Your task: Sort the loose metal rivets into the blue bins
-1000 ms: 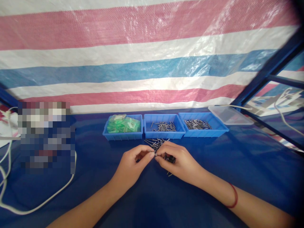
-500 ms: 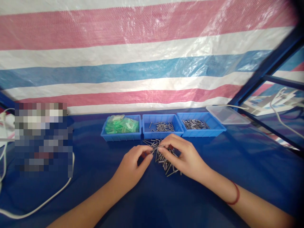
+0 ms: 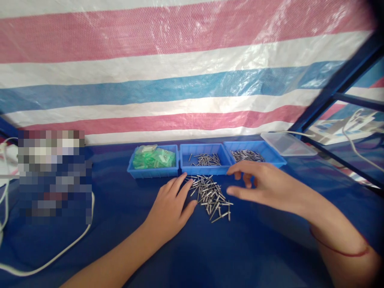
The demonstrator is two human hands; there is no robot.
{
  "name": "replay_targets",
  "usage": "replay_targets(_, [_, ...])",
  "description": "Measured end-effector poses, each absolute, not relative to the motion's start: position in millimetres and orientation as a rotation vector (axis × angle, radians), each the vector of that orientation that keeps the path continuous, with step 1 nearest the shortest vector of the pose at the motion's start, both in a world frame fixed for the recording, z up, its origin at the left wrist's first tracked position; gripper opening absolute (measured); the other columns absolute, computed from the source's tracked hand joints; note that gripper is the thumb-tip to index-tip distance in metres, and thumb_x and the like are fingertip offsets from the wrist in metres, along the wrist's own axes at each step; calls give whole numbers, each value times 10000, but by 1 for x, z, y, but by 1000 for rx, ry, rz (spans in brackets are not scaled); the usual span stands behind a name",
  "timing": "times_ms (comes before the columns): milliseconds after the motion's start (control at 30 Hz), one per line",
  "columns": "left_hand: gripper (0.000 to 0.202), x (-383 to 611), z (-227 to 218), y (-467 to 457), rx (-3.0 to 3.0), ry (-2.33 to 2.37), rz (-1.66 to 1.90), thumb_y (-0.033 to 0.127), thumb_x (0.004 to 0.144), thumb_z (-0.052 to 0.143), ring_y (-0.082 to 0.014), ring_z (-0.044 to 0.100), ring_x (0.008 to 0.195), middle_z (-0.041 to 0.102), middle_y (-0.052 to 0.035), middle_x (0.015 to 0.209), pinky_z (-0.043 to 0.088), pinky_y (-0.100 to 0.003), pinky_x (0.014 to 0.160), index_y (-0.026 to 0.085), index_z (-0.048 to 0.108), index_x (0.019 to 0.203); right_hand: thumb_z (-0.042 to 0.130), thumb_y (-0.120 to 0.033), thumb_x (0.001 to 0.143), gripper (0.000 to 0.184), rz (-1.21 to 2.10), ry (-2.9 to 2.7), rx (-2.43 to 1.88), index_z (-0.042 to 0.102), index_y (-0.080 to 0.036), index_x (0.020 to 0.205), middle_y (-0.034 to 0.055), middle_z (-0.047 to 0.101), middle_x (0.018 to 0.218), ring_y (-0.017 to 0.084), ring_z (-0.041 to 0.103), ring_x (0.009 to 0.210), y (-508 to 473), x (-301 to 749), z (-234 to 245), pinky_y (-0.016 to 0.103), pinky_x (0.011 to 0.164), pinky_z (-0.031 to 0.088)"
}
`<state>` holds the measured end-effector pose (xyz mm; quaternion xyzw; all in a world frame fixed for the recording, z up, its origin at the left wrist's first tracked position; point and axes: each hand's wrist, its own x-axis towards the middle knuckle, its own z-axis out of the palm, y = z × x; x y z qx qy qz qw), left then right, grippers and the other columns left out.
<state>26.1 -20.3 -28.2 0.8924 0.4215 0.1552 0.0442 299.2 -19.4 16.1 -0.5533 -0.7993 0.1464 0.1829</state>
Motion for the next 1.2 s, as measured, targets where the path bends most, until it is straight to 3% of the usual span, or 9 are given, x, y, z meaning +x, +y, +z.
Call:
replay_targets(100, [485, 27, -29, -20, 2736, 1287, 396, 356, 933, 438, -313, 406, 1272, 385, -134, 1465, 364, -497, 1023, 160, 409, 1376, 751, -517, 641, 827, 627, -2450, -1557, 455, -240, 1361, 97, 571, 1229, 209, 653, 752, -32, 287, 7, 320, 650, 524])
replay_targets(167, [498, 27, -30, -19, 2735, 1290, 369, 357, 929, 439, -323, 397, 1276, 384, -141, 1464, 355, -511, 1023, 162, 398, 1386, 762, -480, 642, 913, 596, -2490, -1563, 366, -231, 1426, 122, 481, 1343, 269, 654, 886, -33, 280, 0, 373, 753, 527])
replay_targets(267, [490, 28, -30, -18, 2732, 1253, 371, 344, 929, 439, -323, 380, 1281, 409, -144, 1442, 344, -510, 1030, 160, 403, 1382, 683, -450, 753, 759, 548, -2501, -1508, 395, -194, 1406, 135, 484, 1322, 298, 626, 991, -27, 270, -7, 420, 857, 498])
replay_targets(367, [473, 29, -27, -19, 2720, 1188, 395, 377, 940, 422, -311, 390, 1265, 459, -141, 1396, 347, -497, 1030, 151, 431, 1356, 611, -386, 835, 504, 508, -2481, -1463, 525, -158, 1275, 127, 565, 1159, 273, 637, 946, -21, 261, -8, 413, 853, 500])
replay_targets(500, [675, 34, -23, -23, 2689, 1123, 426, 593, 864, 473, -322, 423, 1217, 500, -160, 1342, 375, -494, 1001, 117, 433, 1341, 529, -301, 902, 254, 519, -2461, -1375, 606, -176, 1109, 83, 605, 983, 217, 647, 837, -19, 251, -10, 368, 788, 518])
replay_targets(567, [728, 39, -23, -24, 2677, 1160, 427, 614, 820, 531, -330, 432, 1199, 501, -159, 1338, 393, -494, 979, 115, 429, 1339, 514, -287, 913, 212, 517, -2456, -1336, 618, -185, 1066, 74, 614, 953, 206, 644, 822, -19, 248, -12, 353, 775, 519])
replay_targets(767, [343, 48, -27, -21, 2672, 1240, 467, 309, 947, 454, -262, 488, 1114, 558, -76, 1265, 445, -420, 898, 205, 495, 1272, 520, -267, 909, 163, 441, -2400, -1291, 648, -249, 1008, 51, 650, 959, 187, 657, 804, -19, 249, -16, 309, 721, 527])
replay_targets(967, [285, 44, -30, -18, 2596, 1248, 587, 248, 962, 421, -243, 505, 1065, 581, -64, 1194, 444, -410, 901, 208, 545, 1215, 476, -222, 918, 195, 335, -2341, -1228, 660, -238, 979, 53, 673, 987, 180, 659, 840, -21, 251, -16, 309, 800, 524])
replay_targets(1200, [223, 41, -33, -14, 2478, 1204, 749, 219, 939, 478, -209, 532, 1007, 598, -63, 1066, 446, -373, 915, 202, 620, 1110, 480, -186, 901, 179, 377, -2252, -1210, 654, -217, 923, 57, 691, 946, 187, 655, 846, -24, 248, -6, 314, 771, 525])
